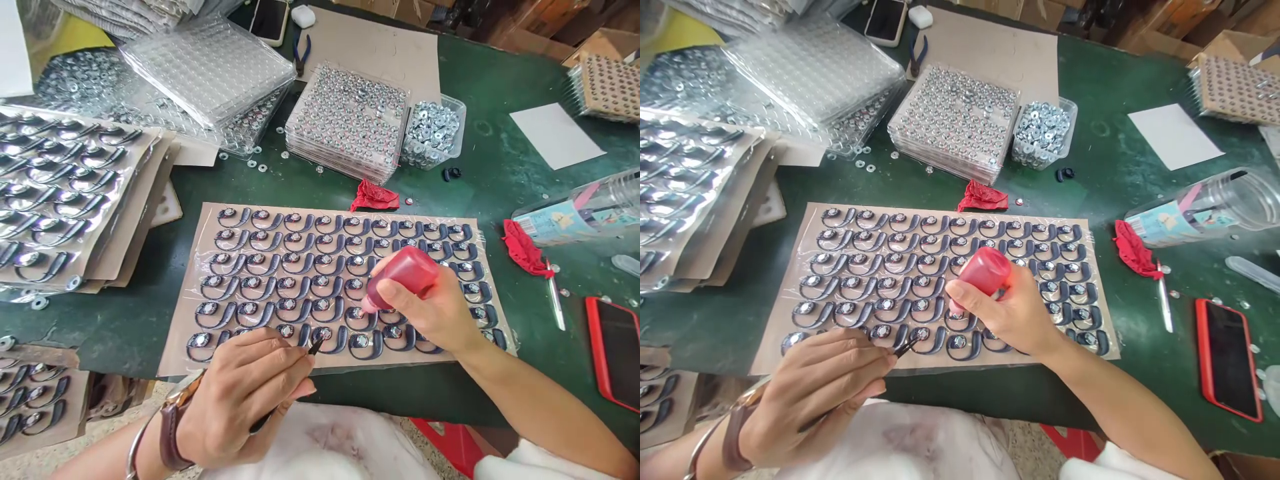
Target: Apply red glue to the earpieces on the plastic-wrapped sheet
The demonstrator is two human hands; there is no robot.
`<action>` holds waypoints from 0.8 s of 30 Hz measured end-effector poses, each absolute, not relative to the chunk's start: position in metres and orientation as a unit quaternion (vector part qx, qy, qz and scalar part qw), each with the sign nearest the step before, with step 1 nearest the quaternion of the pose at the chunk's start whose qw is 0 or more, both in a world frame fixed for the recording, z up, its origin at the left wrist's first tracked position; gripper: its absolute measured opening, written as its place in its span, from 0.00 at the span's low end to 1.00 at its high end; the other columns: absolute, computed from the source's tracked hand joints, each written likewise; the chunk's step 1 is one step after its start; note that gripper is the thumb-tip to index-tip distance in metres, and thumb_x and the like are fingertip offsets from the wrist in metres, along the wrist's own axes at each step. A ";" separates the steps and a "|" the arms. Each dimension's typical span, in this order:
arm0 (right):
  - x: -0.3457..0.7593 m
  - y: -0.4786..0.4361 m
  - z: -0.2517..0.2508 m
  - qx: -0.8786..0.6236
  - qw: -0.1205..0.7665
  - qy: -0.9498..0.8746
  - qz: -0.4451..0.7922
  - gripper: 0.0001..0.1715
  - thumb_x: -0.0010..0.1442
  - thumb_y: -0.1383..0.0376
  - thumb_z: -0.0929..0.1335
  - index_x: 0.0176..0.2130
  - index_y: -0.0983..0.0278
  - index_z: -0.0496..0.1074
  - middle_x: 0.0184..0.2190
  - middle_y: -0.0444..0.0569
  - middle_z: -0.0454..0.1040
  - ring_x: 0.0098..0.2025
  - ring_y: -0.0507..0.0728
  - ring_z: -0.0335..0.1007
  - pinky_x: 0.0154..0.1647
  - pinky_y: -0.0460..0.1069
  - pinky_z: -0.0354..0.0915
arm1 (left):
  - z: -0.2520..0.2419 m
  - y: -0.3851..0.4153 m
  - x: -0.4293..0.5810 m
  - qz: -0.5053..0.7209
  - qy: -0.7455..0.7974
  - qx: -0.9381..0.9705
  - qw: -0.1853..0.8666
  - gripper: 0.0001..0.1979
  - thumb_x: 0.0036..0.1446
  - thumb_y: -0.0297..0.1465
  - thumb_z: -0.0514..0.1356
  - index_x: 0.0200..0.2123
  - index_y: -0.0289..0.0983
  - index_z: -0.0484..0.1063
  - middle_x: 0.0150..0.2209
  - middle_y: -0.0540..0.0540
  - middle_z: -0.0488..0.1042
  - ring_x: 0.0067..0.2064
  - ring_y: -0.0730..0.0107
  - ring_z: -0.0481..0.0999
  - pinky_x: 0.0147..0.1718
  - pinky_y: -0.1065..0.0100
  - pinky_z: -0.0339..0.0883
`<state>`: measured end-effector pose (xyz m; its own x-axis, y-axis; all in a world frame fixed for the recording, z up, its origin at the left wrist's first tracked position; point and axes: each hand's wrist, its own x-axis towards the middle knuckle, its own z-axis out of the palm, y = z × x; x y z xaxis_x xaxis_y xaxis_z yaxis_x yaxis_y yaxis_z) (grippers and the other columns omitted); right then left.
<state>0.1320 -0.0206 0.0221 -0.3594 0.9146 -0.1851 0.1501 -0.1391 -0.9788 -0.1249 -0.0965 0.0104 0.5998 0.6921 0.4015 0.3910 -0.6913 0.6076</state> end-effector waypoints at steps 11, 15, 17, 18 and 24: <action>0.091 -0.009 -0.025 -0.414 0.384 -0.643 0.517 0.12 0.56 0.57 0.71 0.35 0.61 0.69 0.22 0.44 0.73 0.25 0.52 0.71 0.28 0.49 0.70 | 0.004 -0.084 -0.125 0.286 0.302 0.906 0.077 0.09 0.57 0.25 0.62 0.41 0.26 0.74 0.37 0.40 0.79 0.38 0.65 0.79 0.37 0.65 0.76; 0.090 -0.010 -0.030 -0.402 0.391 -0.651 0.512 0.11 0.55 0.58 0.71 0.33 0.61 0.69 0.24 0.45 0.74 0.28 0.53 0.73 0.32 0.50 0.71 | 0.003 -0.087 -0.122 0.286 0.301 0.906 0.083 0.10 0.55 0.24 0.63 0.40 0.25 0.74 0.37 0.39 0.79 0.39 0.63 0.80 0.39 0.64 0.77; 0.090 -0.010 -0.031 -0.394 0.387 -0.659 0.510 0.09 0.55 0.60 0.71 0.31 0.61 0.69 0.24 0.44 0.74 0.29 0.53 0.73 0.34 0.50 0.72 | 0.004 -0.089 -0.121 0.280 0.302 0.908 0.076 0.09 0.55 0.23 0.63 0.40 0.25 0.75 0.37 0.39 0.79 0.40 0.62 0.80 0.39 0.63 0.77; 0.090 -0.010 -0.031 -0.389 0.385 -0.665 0.508 0.09 0.54 0.61 0.72 0.30 0.61 0.69 0.23 0.44 0.74 0.30 0.54 0.74 0.35 0.50 0.72 | 0.005 -0.090 -0.120 0.278 0.302 0.910 0.068 0.09 0.55 0.23 0.63 0.40 0.25 0.75 0.37 0.39 0.79 0.40 0.61 0.80 0.39 0.63 0.77; 0.088 -0.009 -0.031 -0.382 0.389 -0.691 0.474 0.10 0.52 0.61 0.73 0.28 0.61 0.68 0.25 0.44 0.75 0.32 0.54 0.75 0.35 0.49 0.72 | 0.007 -0.089 -0.118 0.266 0.285 0.920 0.033 0.07 0.57 0.23 0.61 0.39 0.25 0.75 0.37 0.38 0.80 0.40 0.61 0.80 0.37 0.64 0.78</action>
<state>0.0881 -0.0093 -0.0313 -0.4050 0.8973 0.1757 0.1596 0.2586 -0.9527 -0.1178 -0.0886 0.0074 0.6960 0.5432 0.4696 0.5077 -0.8348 0.2131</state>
